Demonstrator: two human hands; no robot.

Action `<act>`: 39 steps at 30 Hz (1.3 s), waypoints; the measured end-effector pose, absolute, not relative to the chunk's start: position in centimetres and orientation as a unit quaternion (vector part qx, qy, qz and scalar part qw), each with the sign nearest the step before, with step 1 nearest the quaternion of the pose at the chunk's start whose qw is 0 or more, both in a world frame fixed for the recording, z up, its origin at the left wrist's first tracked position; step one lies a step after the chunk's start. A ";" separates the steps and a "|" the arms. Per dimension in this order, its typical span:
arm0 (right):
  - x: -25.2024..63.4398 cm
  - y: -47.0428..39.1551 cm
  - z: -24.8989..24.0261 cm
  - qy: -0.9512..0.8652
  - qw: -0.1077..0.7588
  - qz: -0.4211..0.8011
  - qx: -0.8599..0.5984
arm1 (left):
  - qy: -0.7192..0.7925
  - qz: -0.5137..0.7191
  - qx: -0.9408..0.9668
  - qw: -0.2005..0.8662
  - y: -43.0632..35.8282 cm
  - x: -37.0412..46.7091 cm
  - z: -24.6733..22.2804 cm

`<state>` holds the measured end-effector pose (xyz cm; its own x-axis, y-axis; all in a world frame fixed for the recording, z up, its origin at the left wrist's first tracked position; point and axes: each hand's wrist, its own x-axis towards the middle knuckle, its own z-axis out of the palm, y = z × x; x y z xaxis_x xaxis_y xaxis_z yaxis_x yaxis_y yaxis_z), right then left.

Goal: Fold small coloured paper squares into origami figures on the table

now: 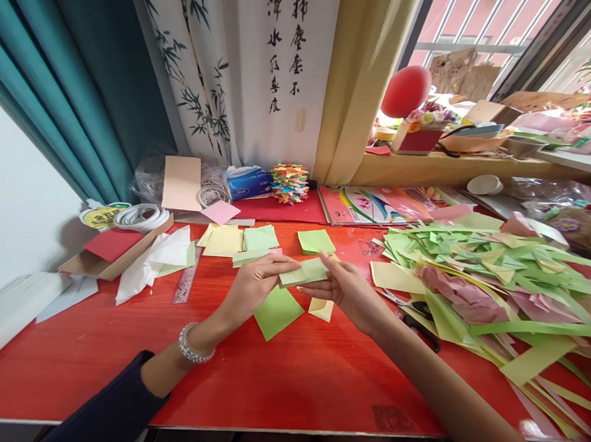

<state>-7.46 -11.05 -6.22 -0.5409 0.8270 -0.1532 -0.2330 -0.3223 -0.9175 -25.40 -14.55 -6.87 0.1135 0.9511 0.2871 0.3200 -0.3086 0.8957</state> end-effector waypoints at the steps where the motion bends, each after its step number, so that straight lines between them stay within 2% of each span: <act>1: -7.4 -11.0 -6.3 -0.480 0.353 0.734 -0.327 | 0.483 0.456 0.667 0.338 -14.6 -25.4 -6.8; 7: -7.6 -11.0 -6.3 -0.546 0.346 0.680 -0.345 | 0.493 0.450 0.617 0.416 -15.0 -25.0 -6.1; 10: -7.9 -11.2 -6.2 -0.567 0.340 0.673 -0.331 | 0.533 0.450 0.581 0.420 -14.8 -24.8 -6.3; 18: -8.1 -11.3 -6.8 -0.537 0.367 0.658 -0.379 | 0.524 0.474 0.523 0.476 -14.8 -24.5 -6.7; 24: -7.9 -11.2 -7.0 -0.556 0.392 0.638 -0.360 | 0.520 0.454 0.501 0.523 -15.0 -24.5 -6.7; 29: -7.9 -11.4 -6.9 -0.538 0.397 0.640 -0.378 | 0.519 0.505 0.454 0.519 -15.1 -24.3 -6.5; 39: -8.2 -11.5 -7.2 -0.589 0.373 0.615 -0.369 | 0.526 0.485 0.516 0.470 -15.0 -24.4 -6.1</act>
